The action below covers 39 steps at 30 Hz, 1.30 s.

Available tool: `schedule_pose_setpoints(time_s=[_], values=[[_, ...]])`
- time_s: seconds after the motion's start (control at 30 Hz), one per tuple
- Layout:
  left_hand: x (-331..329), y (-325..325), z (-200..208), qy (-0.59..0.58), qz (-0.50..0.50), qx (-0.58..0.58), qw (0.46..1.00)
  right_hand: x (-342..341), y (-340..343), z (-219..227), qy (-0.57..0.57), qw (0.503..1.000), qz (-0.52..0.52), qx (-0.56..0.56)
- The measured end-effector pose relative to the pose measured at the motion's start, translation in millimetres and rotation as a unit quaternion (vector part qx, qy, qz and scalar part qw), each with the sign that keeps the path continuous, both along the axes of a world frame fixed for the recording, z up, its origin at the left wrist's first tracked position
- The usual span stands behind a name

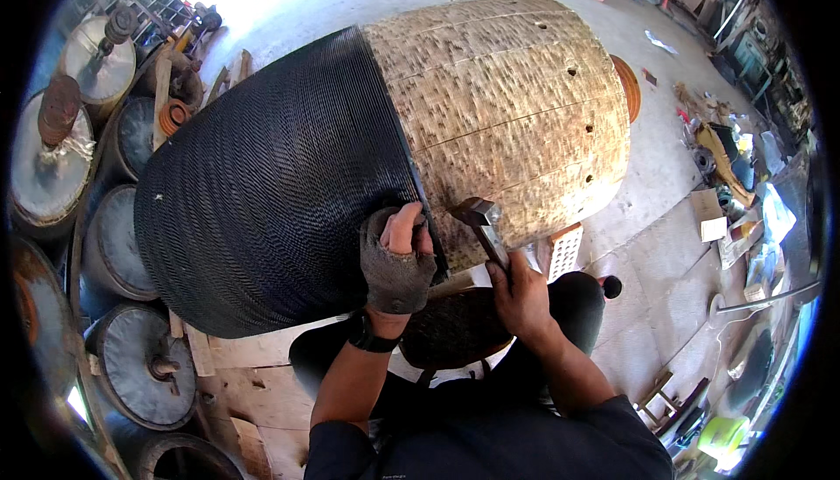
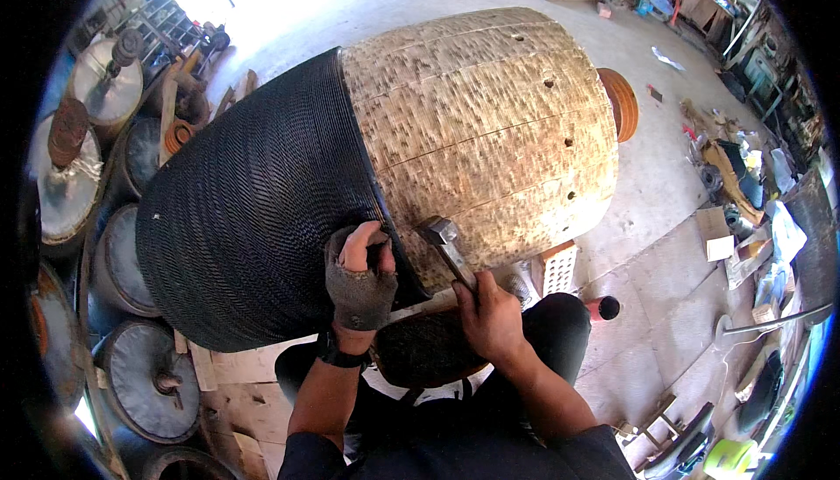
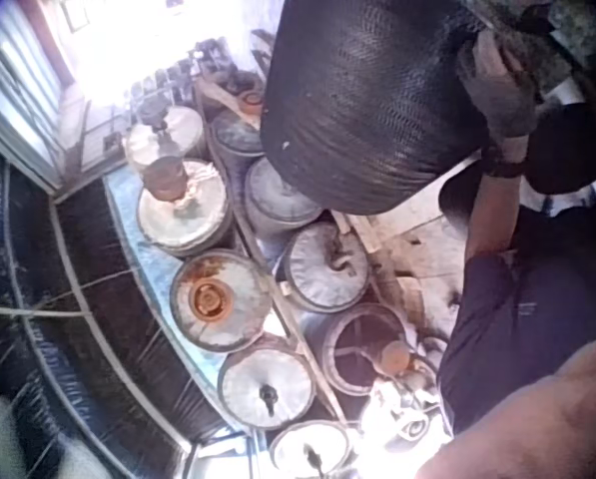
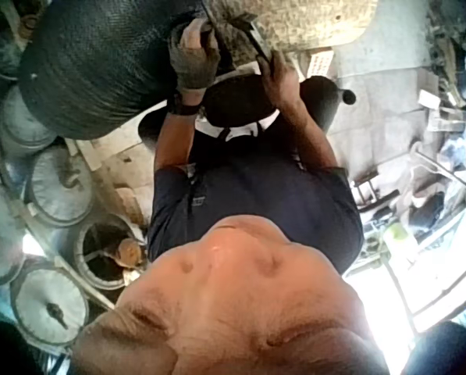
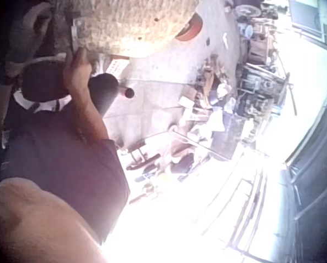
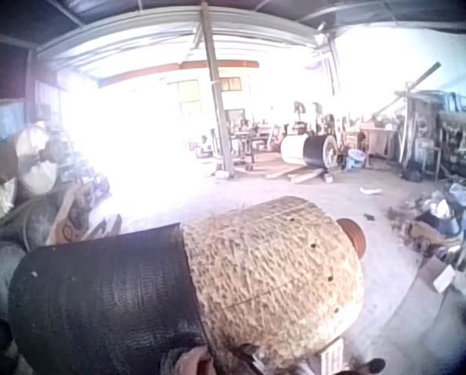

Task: The person hammers the edge of a black mesh wrap onto a large cylindrical wooden object using a hammer.

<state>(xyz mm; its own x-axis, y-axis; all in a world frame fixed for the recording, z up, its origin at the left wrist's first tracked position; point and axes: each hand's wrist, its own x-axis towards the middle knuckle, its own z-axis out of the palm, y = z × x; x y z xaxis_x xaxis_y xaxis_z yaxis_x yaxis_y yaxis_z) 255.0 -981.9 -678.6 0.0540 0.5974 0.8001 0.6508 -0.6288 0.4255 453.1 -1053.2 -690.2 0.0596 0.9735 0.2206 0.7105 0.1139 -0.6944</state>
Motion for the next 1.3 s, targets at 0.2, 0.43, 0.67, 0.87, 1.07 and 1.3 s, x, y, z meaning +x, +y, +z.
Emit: schedule_pose_setpoints(time_s=[0.2,0.43,0.67,0.87,1.07,1.3], values=[[1.5,-4.3,18.1,-0.038,-0.013,-0.110,0.993,-2.6,-1.1,-1.5,0.010,1.000,0.020,0.007],[1.6,-2.5,27.5,0.021,-0.005,-0.108,0.994,-6.8,-3.0,5.4,0.032,0.998,0.039,0.028],[13.9,1.0,20.7,-0.031,0.002,-0.127,0.991,-11.2,-2.4,19.8,0.018,0.996,0.056,0.062],[18.0,5.8,16.5,-0.009,0.021,-0.068,0.997,-10.7,-2.1,20.8,-0.042,0.996,0.060,0.058],[20.2,3.9,15.2,0.015,0.031,-0.076,0.996,-9.1,-1.1,16.0,-0.083,0.995,0.048,0.041],[20.7,8.1,4.2,-0.011,0.022,-0.097,0.995,-11.7,-1.6,19.6,-0.078,0.994,0.042,0.067]])
